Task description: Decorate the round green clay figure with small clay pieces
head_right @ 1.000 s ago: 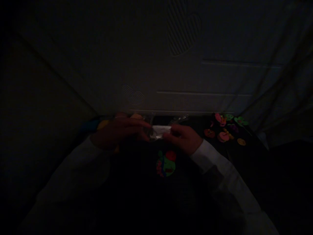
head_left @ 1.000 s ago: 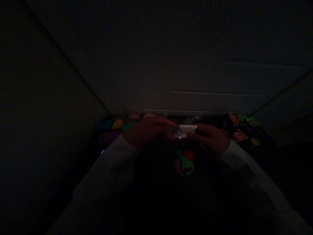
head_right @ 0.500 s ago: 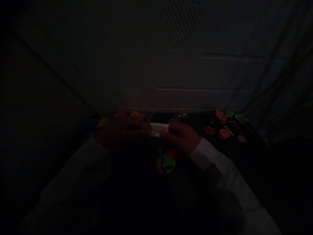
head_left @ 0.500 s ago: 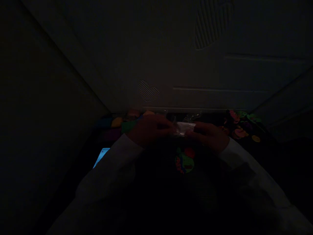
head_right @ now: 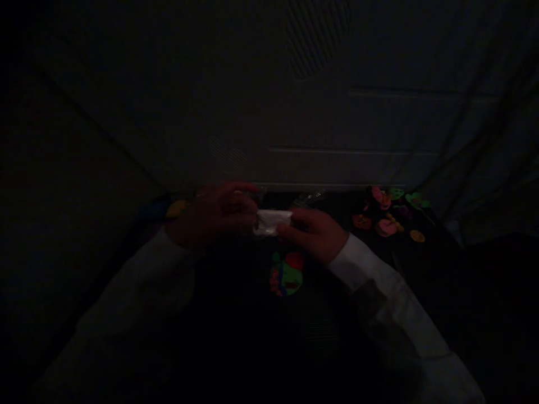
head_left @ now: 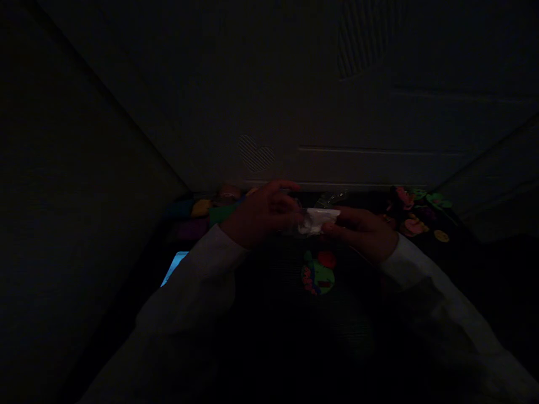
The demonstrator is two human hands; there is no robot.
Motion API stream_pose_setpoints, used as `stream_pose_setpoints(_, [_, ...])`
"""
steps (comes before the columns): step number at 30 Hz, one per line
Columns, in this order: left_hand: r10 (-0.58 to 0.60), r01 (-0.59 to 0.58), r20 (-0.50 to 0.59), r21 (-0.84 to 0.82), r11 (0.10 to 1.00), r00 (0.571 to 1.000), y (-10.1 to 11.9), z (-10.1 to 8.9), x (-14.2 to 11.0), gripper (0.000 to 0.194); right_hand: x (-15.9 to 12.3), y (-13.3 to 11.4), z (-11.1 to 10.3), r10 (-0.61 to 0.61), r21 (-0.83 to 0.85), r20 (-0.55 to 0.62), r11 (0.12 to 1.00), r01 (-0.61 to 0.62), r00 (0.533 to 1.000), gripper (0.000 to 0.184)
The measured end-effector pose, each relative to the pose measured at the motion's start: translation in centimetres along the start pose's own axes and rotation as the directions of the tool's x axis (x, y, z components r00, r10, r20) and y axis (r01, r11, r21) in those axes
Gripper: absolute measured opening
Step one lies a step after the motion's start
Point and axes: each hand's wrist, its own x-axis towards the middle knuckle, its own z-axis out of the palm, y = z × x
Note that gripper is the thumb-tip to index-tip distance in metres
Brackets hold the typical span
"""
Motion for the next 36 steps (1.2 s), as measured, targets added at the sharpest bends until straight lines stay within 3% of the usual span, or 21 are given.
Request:
stream_pose_setpoints(2, [-0.006, 0.007, 0.044, -0.018, 1.000, 0.999, -0.1, 0.1, -0.1, 0.029, 0.0, 0.0, 0.0, 0.005, 0.034, 0.017, 0.999, -0.006, 1.000, 0.024])
stream_pose_setpoints(5, [0.085, -0.080, -0.098, 0.046, 0.996, 0.992, -0.1, 0.5, -0.2, 0.019, 0.0, 0.0, 0.1, 0.012, 0.075, -0.015, 0.997, -0.011, 1.000, 0.024])
stream_pose_setpoints(9, [0.238, -0.204, -0.237, 0.161, 0.966, 0.942, -0.1, 1.0, -0.2, 0.017, 0.0, 0.0, 0.2, 0.007, 0.108, -0.078, 0.994, 0.001, 0.997, 0.024])
stream_pose_setpoints(12, [0.344, -0.286, -0.179, 0.288, 0.914, 0.922, -0.1, 1.0, -0.1, 0.004, 0.0, 0.1, 0.2, 0.023, 0.165, -0.090, 0.986, -0.008, 0.996, 0.024])
stream_pose_setpoints(14, [0.386, -0.321, -0.119, 0.365, 0.874, 0.915, 0.0, 0.7, -0.1, 0.007, 0.0, 0.1, 0.1, 0.024, 0.179, -0.067, 0.984, -0.012, 0.997, 0.023])
stream_pose_setpoints(20, [0.312, -0.266, -0.022, 0.466, 0.844, 0.950, 0.1, 0.2, -0.2, 0.015, 0.1, 0.0, -0.1, 0.034, 0.136, -0.068, 0.990, -0.025, 0.997, 0.023])
stream_pose_setpoints(26, [0.285, -0.278, 0.053, 0.441, 0.853, 0.957, 0.1, 0.3, -0.1, 0.017, 0.2, 0.4, 0.0, -0.005, 0.017, -0.063, 1.000, 0.006, 0.998, 0.026])
stream_pose_setpoints(33, [0.251, -0.267, 0.090, 0.386, 0.883, 0.964, 0.4, 0.4, -0.1, 0.013, -0.1, -0.7, -0.2, -0.070, -0.368, -0.107, 0.929, 0.026, 0.992, 0.030])
stream_pose_setpoints(36, [0.261, -0.255, 0.042, 0.411, 0.875, 0.964, 0.4, 0.6, 0.0, 0.015, -0.2, -1.5, -0.1, -0.111, -0.448, -0.117, 0.893, 0.048, 0.987, 0.028])
